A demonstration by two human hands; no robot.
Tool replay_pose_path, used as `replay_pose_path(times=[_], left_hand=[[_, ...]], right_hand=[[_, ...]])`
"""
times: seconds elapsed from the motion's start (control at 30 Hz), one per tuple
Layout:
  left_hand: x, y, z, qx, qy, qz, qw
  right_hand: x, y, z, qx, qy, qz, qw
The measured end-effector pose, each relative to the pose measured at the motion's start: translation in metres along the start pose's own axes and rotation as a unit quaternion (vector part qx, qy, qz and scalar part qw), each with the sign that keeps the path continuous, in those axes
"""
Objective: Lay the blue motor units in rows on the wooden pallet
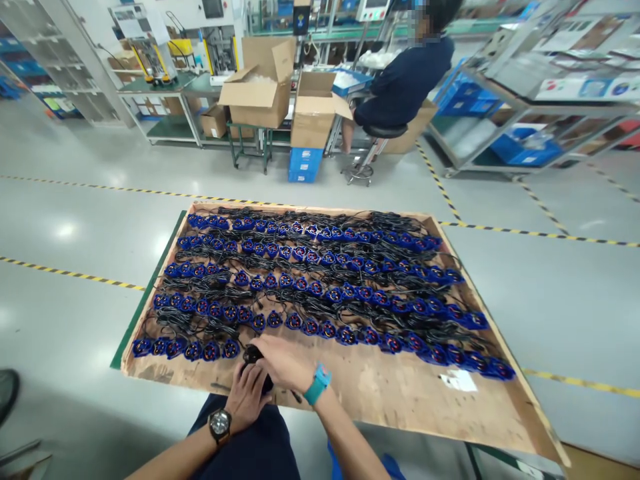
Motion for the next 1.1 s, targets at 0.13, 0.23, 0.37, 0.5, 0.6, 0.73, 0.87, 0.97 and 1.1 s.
replay_pose_path(times=[0.13, 0.23, 0.37, 0.5, 0.6, 0.73, 0.87, 0.97, 1.1], left_hand=[[-0.007, 0.001, -0.001, 0.023, 0.019, 0.036, 0.999], [-0.007, 0.000, -0.003, 0.016, 0.038, 0.034, 0.999], [-0.003, -0.002, -0.002, 0.009, 0.064, 0.011, 0.998], [-0.002, -0.006, 0.001, 0.008, 0.079, -0.005, 0.997], [-0.001, -0.007, 0.002, 0.007, 0.090, 0.002, 0.996], [0.006, -0.006, 0.005, -0.009, 0.092, 0.019, 0.996], [0.014, 0.002, 0.002, -0.024, 0.082, 0.015, 0.996], [0.012, 0.014, -0.003, -0.036, 0.026, -0.009, 0.999], [0.002, 0.026, -0.015, -0.055, -0.032, -0.025, 0.998]], right_hand=[[0.014, 0.007, -0.012, 0.036, 0.079, -0.026, 0.996], [0.032, -0.004, 0.003, 0.004, 0.106, -0.039, 0.994], [0.046, -0.031, 0.033, -0.137, 0.003, -0.040, 0.990], [0.045, -0.058, 0.031, -0.189, 0.000, -0.012, 0.982], [0.045, -0.069, 0.028, -0.199, 0.039, 0.005, 0.979], [0.041, -0.073, 0.040, -0.204, 0.065, 0.032, 0.976], [0.012, -0.073, 0.049, -0.215, 0.048, 0.149, 0.964], [-0.018, -0.074, 0.047, -0.199, 0.001, 0.224, 0.954], [-0.030, -0.073, 0.038, -0.170, -0.045, 0.206, 0.963]])
Point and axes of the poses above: each hand's wrist, its own x-axis towards the middle knuckle, its own y-axis out of the back of the hand, z = x × y, the point moved 4 cm from there along x, towards the middle knuckle, and after that the axes turned 14 degrees about y, right-handed, at the moved point
